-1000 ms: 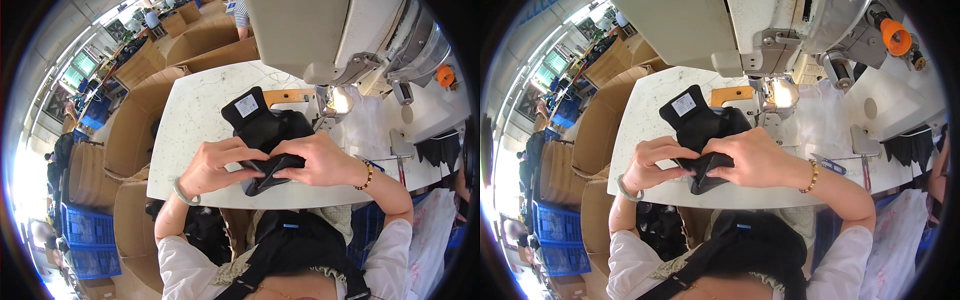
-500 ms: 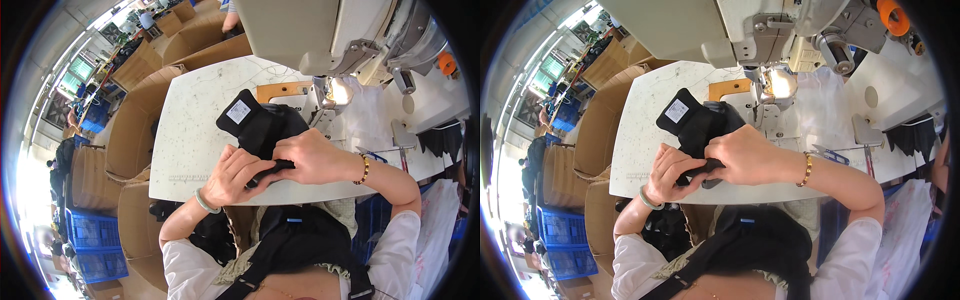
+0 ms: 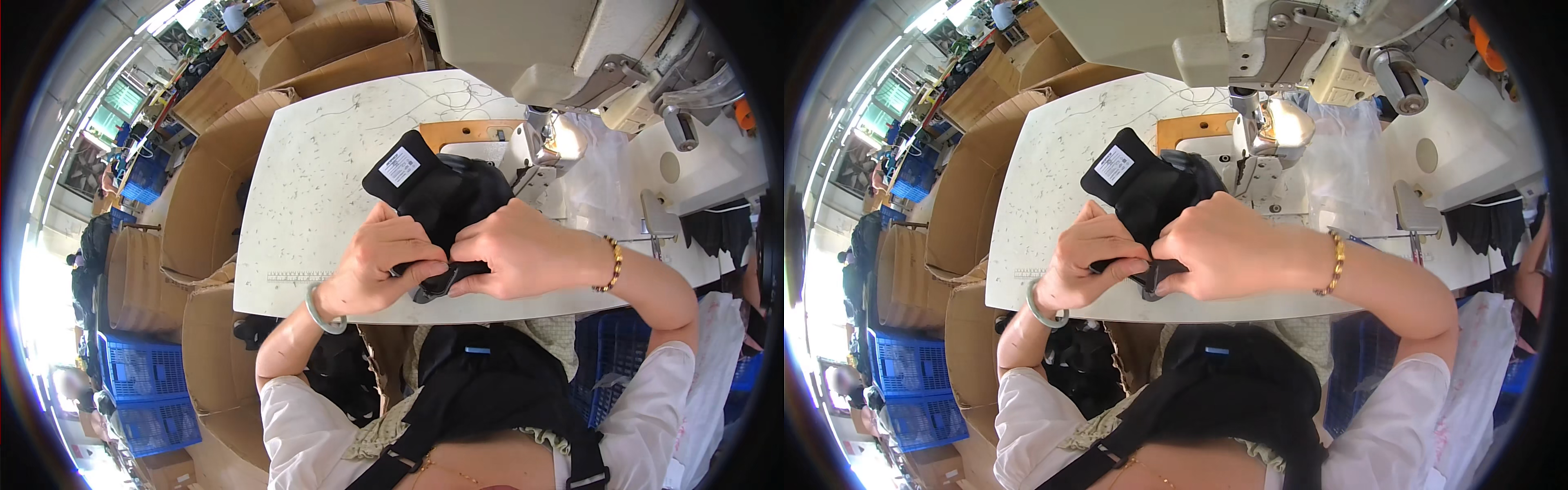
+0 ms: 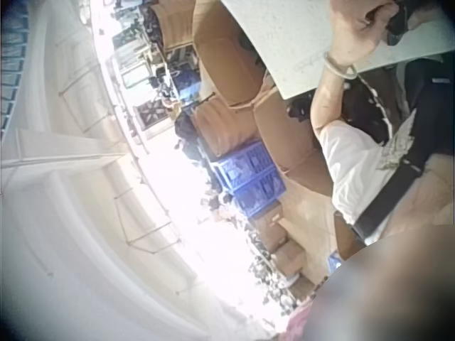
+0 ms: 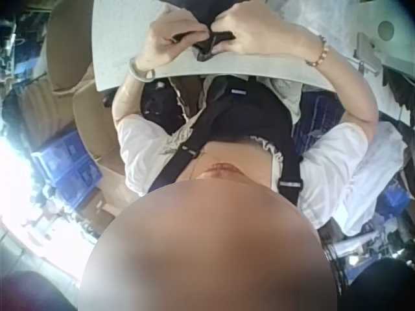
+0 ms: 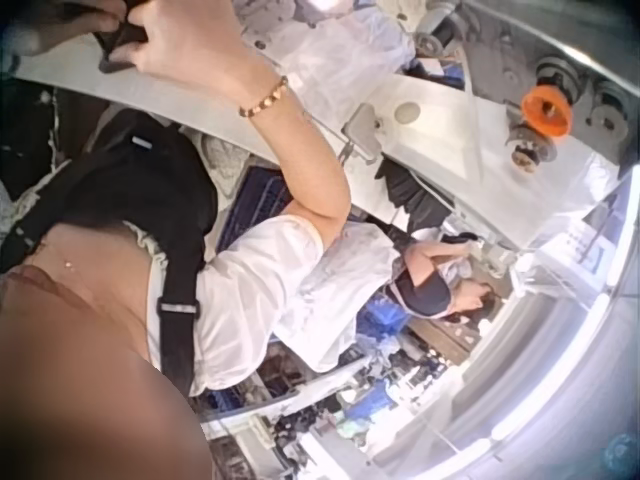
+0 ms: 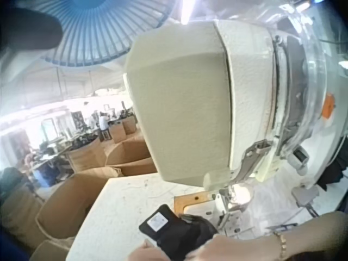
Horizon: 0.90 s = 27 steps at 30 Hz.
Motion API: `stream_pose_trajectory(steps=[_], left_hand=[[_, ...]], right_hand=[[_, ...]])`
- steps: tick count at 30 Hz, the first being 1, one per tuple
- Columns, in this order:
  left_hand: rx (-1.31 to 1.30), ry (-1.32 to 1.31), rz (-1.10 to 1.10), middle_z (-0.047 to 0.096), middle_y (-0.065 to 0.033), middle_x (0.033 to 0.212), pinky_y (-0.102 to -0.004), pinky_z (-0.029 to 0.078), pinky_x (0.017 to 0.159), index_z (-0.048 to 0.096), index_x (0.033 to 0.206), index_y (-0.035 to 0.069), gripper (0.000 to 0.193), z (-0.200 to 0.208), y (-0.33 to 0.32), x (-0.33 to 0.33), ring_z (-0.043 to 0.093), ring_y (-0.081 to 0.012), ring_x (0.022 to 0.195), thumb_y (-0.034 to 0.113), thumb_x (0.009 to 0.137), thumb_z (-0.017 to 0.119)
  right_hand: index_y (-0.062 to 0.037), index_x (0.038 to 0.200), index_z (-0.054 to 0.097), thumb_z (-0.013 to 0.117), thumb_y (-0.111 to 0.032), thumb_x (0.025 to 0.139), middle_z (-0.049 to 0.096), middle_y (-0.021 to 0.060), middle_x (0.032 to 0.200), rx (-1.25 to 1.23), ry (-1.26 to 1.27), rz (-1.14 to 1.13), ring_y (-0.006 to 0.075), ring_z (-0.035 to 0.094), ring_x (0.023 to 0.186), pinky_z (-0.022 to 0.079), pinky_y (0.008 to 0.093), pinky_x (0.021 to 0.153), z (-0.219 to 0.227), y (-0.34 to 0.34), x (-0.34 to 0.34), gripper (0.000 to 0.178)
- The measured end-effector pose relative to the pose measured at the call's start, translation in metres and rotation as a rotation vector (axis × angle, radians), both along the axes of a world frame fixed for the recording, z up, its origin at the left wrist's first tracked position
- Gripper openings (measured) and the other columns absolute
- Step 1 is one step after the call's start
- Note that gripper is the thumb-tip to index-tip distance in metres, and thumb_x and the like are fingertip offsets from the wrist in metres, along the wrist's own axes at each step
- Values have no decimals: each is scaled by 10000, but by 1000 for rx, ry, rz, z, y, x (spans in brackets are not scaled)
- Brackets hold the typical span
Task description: The recorder uses an industrial sewing machine to stitch components of a black shoe upper.
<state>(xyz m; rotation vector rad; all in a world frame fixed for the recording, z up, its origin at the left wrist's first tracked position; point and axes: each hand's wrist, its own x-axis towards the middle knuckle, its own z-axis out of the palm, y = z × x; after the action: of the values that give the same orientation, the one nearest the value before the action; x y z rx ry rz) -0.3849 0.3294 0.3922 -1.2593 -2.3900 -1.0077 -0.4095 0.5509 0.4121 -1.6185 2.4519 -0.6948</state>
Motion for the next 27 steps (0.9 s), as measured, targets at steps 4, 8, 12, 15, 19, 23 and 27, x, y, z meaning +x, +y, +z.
stream_pose_trajectory(steps=[4, 8, 12, 15, 19, 23, 27], left_hand=[[-70, 36, -20, 553, -11, 686, -297, 308, 658, 645, 781, 74, 128, 7, -6, -8, 498, -162, 621, 107, 695, 734], [-93, 123, 90, 528, -8, 673, -299, 307, 655, 627, 752, 75, 134, 11, -12, -11, 493, -169, 624, 123, 692, 738], [-181, 190, 108, 511, -5, 658, -297, 302, 645, 610, 724, 77, 160, 22, -22, -22, 481, -162, 626, 139, 678, 751], [-214, 199, 100, 530, -19, 692, -307, 327, 662, 607, 734, 65, 201, 48, -35, -44, 504, -168, 661, 165, 666, 768], [104, 466, 409, 578, -91, 922, -355, 441, 820, 564, 1023, 29, 407, 84, -41, -76, 568, -266, 896, 195, 708, 761], [177, 217, 889, 608, -177, 933, -383, 469, 820, 531, 1141, -16, 466, 69, -27, -38, 592, -311, 909, 245, 789, 689], [-293, 90, 788, 298, -310, 1372, -459, 338, 1014, 263, 1353, -97, 775, 3, 24, -13, 310, -438, 1283, 254, 761, 619]], right_hand=[[-25, 702, 608, 659, -288, 755, 599, 97, 639, 64, -32, 59, 309, 603, 617, 475, 381, 563, 4, -7, -6, 273], [-4, 692, 615, 647, -285, 782, 600, 134, 641, -55, 27, -75, 323, 598, 608, 474, 384, 557, 4, -18, 0, 297], [24, 687, 598, 656, -270, 785, 575, 183, 606, 93, -191, -109, 345, 584, 584, 453, 385, 536, 16, -20, -11, 316], [51, 690, 580, 668, -258, 773, 555, 210, 595, -186, -202, -118, 349, 550, 546, 433, 372, 525, 18, -34, -23, 331], [55, 742, 615, 674, -218, 768, 576, 126, 573, -694, -444, -351, 143, 528, 504, 432, 291, 517, 7, -69, -55, 281], [28, 826, 648, 667, -189, 801, 618, 20, 703, -1137, -749, -450, 62, 527, 600, 438, 218, 551, -16, -100, -85, 219], [-17, 835, 653, 674, -169, 813, 621, -13, 761, -1248, -909, -570, 57, 516, 664, 427, 224, 645, -40, -103, -83, 155]])
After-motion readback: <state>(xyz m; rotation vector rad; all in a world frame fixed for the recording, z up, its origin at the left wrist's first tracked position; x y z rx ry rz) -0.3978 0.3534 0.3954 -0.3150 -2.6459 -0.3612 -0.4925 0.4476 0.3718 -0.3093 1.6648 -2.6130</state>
